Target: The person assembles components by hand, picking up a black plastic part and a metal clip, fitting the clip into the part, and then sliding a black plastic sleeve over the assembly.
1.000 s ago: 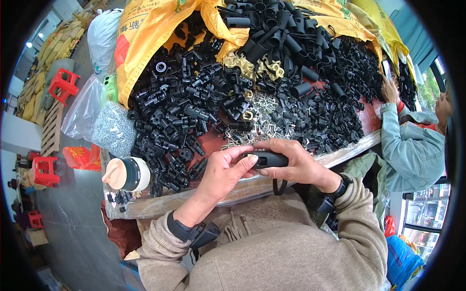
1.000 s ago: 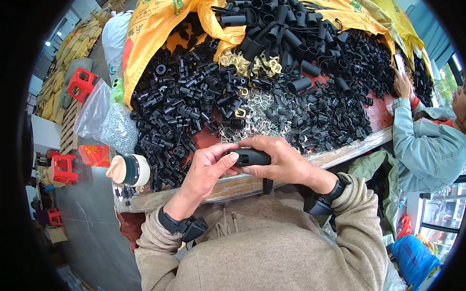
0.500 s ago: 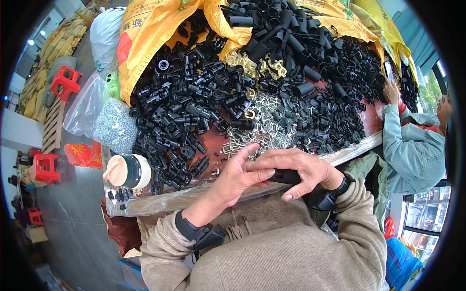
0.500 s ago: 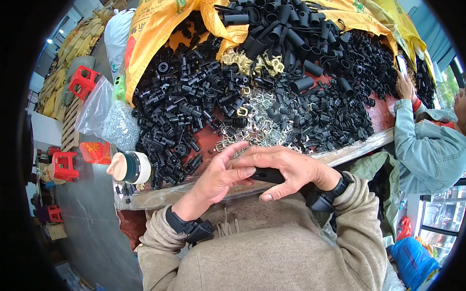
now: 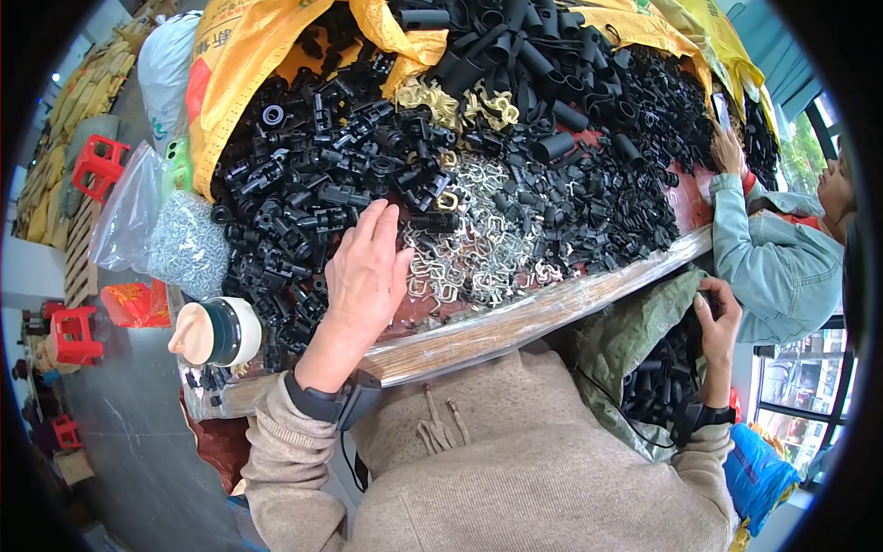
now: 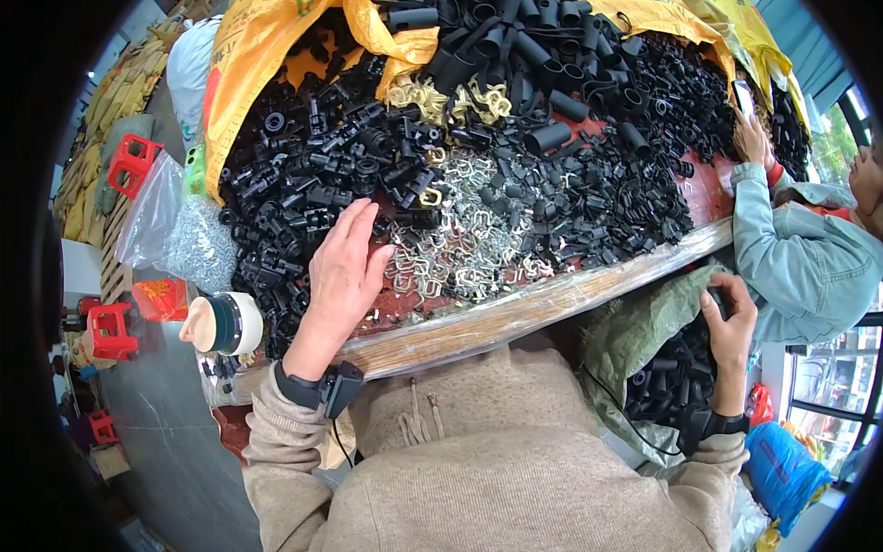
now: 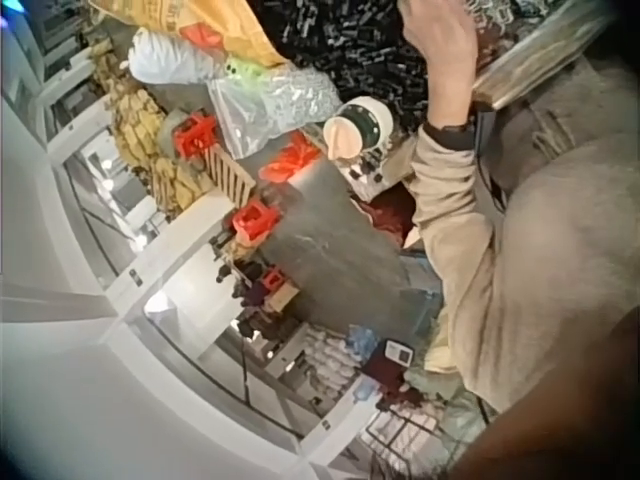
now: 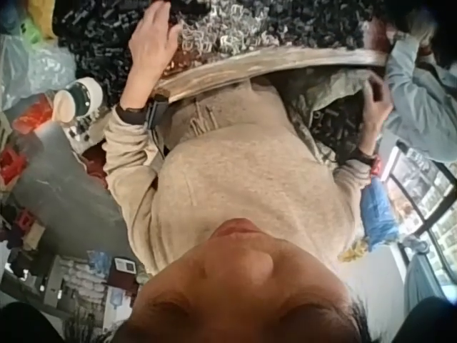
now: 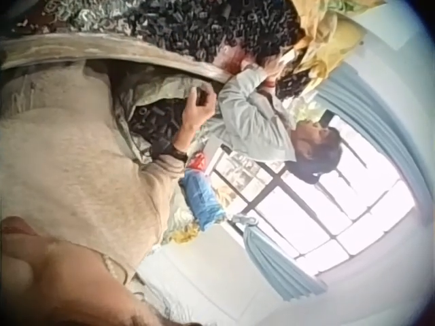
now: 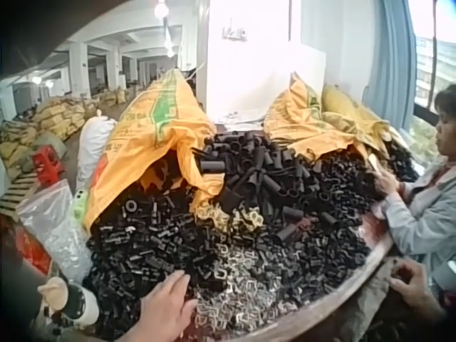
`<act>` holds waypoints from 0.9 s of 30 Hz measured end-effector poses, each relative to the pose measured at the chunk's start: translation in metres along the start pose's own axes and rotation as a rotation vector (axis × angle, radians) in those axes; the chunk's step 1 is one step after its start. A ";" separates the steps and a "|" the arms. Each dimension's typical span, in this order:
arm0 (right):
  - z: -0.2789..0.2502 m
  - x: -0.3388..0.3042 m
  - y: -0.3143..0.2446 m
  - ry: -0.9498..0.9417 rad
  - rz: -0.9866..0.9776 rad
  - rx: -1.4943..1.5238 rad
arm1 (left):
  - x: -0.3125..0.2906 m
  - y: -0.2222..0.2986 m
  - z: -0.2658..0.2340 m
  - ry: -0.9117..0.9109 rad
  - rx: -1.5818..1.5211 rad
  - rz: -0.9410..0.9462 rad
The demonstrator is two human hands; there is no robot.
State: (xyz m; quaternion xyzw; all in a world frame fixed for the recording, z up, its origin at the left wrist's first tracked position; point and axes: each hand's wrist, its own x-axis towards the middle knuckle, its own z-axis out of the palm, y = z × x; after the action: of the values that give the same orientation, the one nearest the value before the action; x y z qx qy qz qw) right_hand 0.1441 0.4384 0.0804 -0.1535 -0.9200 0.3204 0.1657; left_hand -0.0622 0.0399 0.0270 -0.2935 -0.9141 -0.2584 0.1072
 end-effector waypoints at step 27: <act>0.244 0.062 -0.166 -0.532 -1.190 -0.007 | -0.082 0.006 -0.046 -0.248 -1.725 -0.680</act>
State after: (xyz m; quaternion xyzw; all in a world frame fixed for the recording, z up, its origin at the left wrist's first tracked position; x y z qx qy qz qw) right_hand -0.0392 0.2070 0.0196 0.4662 -0.8584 0.1981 0.0809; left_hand 0.0100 -0.0197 0.0396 -0.0139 -0.4480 -0.8319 -0.3273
